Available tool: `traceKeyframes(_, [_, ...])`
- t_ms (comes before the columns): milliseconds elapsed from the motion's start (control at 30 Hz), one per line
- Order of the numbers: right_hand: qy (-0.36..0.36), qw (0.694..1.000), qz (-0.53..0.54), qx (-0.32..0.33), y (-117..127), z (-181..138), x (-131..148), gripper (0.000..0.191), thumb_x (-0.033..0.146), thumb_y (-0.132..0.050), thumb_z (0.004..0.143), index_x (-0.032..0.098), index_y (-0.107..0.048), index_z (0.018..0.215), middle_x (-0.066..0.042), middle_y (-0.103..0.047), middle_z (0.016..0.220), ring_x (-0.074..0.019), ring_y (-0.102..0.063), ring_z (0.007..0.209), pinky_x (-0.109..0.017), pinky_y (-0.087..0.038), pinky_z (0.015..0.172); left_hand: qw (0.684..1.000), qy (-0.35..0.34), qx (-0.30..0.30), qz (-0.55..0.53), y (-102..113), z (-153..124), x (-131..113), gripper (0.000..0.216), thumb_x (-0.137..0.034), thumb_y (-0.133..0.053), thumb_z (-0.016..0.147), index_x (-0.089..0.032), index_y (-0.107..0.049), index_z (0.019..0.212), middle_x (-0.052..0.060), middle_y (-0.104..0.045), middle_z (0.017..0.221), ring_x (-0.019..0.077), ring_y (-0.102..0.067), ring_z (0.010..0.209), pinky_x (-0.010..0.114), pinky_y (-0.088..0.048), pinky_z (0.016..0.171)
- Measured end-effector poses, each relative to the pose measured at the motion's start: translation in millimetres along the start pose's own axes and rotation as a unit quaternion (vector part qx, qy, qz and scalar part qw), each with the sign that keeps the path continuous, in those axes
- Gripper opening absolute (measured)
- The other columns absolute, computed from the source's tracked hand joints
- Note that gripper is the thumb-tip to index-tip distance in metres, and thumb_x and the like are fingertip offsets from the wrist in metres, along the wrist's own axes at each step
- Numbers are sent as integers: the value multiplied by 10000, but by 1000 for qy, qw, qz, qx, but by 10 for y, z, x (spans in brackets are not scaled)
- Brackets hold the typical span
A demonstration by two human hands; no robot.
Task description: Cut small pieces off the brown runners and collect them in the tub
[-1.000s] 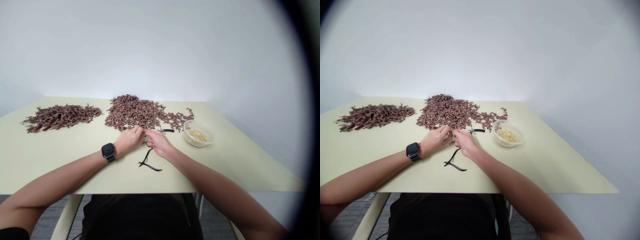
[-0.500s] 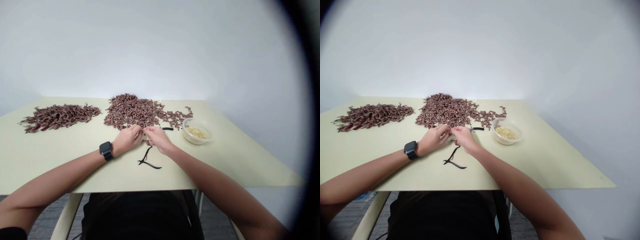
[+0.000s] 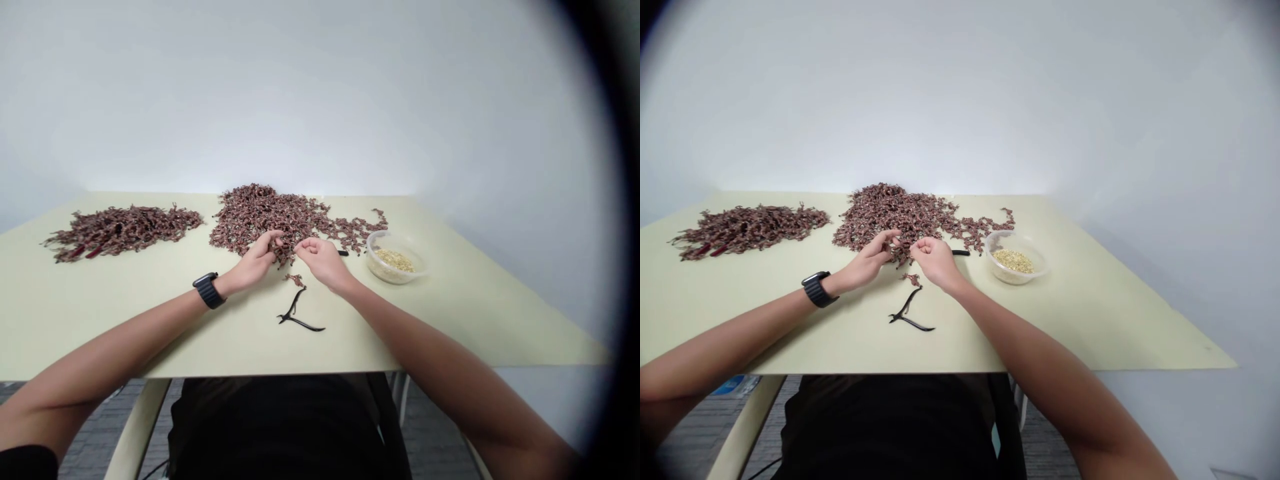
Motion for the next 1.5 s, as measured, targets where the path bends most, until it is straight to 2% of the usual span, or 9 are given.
traceKeyframes(67, [14, 1000, -10, -6, 31, 15, -10, 237, 410, -653, 837, 174, -662, 859, 34, -520, 610, -98, -380, 509, -249, -263, 477, 997, 34, 16, -73, -20, 2, 89, 543, -201, -569, 929, -211, -470, 1464, 117, -571, 1356, 138, -596, 950, 312, -514, 875])
traceKeyframes(133, [28, 999, -18, -6, 41, 19, -15, 244, 423, -649, 848, 179, -656, 857, 41, -488, 593, -102, -372, 508, -252, -262, 480, 989, 72, 16, -130, -47, -9, 138, 575, -250, -700, 877, -191, -528, 1421, 141, -596, 1369, 137, -627, 917, 332, -533, 878])
traceKeyframes(267, [63, 997, -44, 8, 7, -15, 21, 246, 427, -633, 870, 183, -652, 848, 50, -450, 570, -106, -368, 515, -255, -279, 498, 964, 140, 26, -226, -109, -29, 112, 508, -322, -850, 768, -112, -673, 1195, 145, -732, 1140, 197, -700, 962, 408, -536, 977])
traceKeyframes(400, [94, 993, -68, 18, -40, -83, 101, 243, 423, -623, 883, 184, -657, 850, 51, -447, 562, -108, -375, 522, -254, -296, 508, 948, 143, 35, -284, -143, -36, 38, 403, -391, -846, 785, -97, -688, 1012, 112, -759, 991, 192, -727, 929, 406, -541, 1007])
traceKeyframes(600, [79, 994, -61, 34, -68, -146, 144, 244, 441, -619, 889, 199, -654, 884, 60, -455, 543, -104, -385, 472, -240, -312, 456, 947, 161, 68, -270, -193, -59, 2, 388, -438, -798, 839, -118, -605, 947, 82, -744, 874, 193, -761, 834, 394, -605, 912])
traceKeyframes(733, [92, 992, -85, 21, -57, -163, 182, 225, 414, -633, 876, 193, -671, 862, 58, -449, 546, -99, -384, 476, -233, -306, 451, 952, 160, 63, -253, -208, -65, -11, 384, -423, -807, 831, -125, -585, 929, 63, -732, 834, 194, -770, 803, 385, -621, 890])
traceKeyframes(933, [116, 987, -109, 17, -62, -189, 196, 221, 412, -611, 900, 200, -671, 896, 51, -469, 555, -109, -439, 488, -239, -336, 479, 966, 127, 47, -222, -217, -72, -66, 358, -410, -804, 822, -135, -590, 909, 55, -742, 863, 204, -769, 846, 366, -634, 854])
traceKeyframes(1233, [134, 976, -171, 13, -47, -202, 217, 223, 403, -566, 942, 212, -679, 921, 32, -516, 581, -130, -485, 529, -260, -404, 577, 975, 83, 61, -197, -260, -105, -117, 299, -429, -670, 936, -156, -579, 1016, 78, -742, 930, 226, -764, 913, 412, -623, 897])
traceKeyframes(1500, [158, 973, -167, -5, -64, -199, 197, 211, 367, -544, 957, 196, -660, 911, 50, -504, 551, -117, -468, 504, -254, -378, 577, 990, 63, 36, -121, -248, -103, -106, 270, -417, -628, 947, -165, -597, 1037, 77, -741, 971, 211, -752, 858, 379, -621, 834])
Point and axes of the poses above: each hand's wrist, its own z-axis towards the middle knuckle, its own y-axis out of the back of the hand, x = y × z, the point moved 3 cm from there along z, towards the middle knuckle
